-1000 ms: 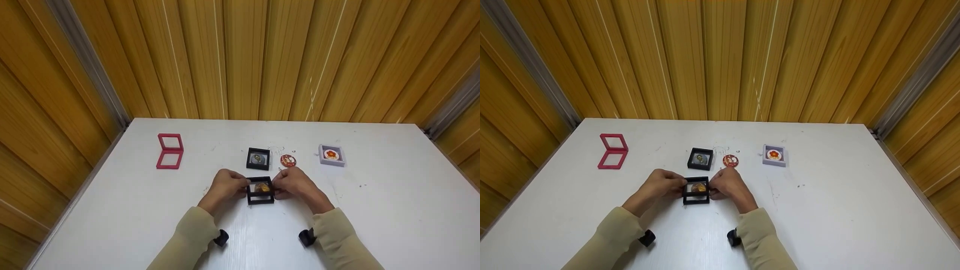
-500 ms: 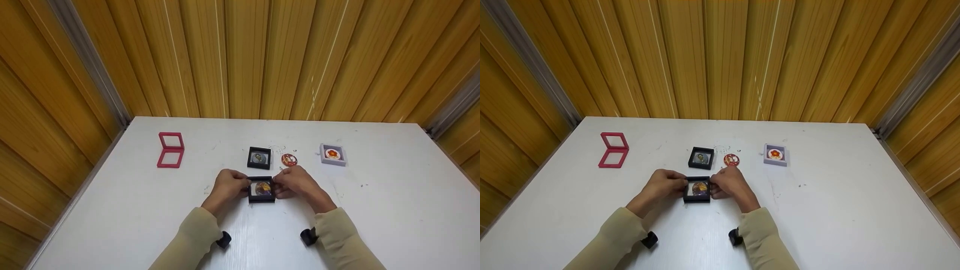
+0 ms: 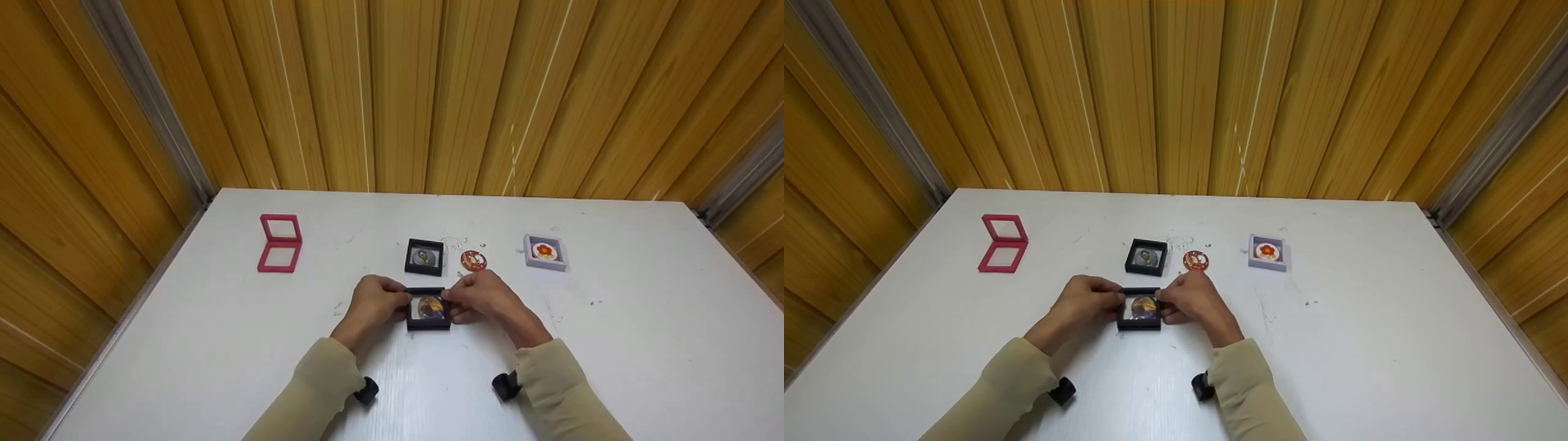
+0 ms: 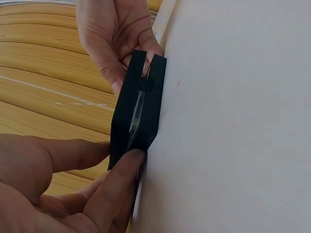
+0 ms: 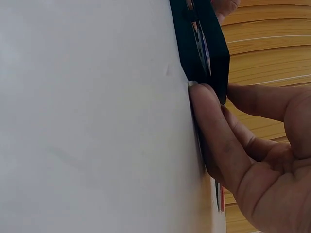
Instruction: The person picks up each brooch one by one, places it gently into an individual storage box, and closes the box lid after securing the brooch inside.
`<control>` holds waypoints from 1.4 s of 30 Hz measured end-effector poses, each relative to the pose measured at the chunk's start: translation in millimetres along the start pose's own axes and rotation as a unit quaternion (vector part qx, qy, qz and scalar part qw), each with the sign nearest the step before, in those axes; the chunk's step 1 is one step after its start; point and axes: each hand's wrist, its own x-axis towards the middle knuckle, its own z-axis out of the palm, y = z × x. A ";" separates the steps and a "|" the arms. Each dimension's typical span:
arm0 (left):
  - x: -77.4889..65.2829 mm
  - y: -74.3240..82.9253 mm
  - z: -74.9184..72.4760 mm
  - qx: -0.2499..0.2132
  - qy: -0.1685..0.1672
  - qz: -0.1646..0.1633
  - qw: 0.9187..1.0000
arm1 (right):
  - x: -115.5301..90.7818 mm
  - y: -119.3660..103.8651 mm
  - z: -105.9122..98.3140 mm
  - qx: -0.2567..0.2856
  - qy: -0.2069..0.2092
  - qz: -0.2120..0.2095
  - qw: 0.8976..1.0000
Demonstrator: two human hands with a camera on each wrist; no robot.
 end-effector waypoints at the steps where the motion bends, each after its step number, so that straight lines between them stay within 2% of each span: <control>1: -0.3 0.6 -0.2 -0.002 -0.001 -0.002 1.000 | 0.4 -0.1 0.2 0.000 0.000 -0.001 1.000; 23: 0.2 -2.4 -1.7 -0.012 -0.004 0.005 1.000 | 1.7 -0.8 -0.5 -0.006 -0.009 -0.001 1.000; 31: 0.6 -2.7 -1.7 -0.017 -0.011 0.010 1.000 | 1.6 -0.2 -0.6 -0.040 0.000 -0.017 0.999; 42: 0.4 -3.8 -1.3 -0.017 -0.004 0.006 1.000 | 0.5 -1.9 0.8 -0.028 0.000 -0.002 1.000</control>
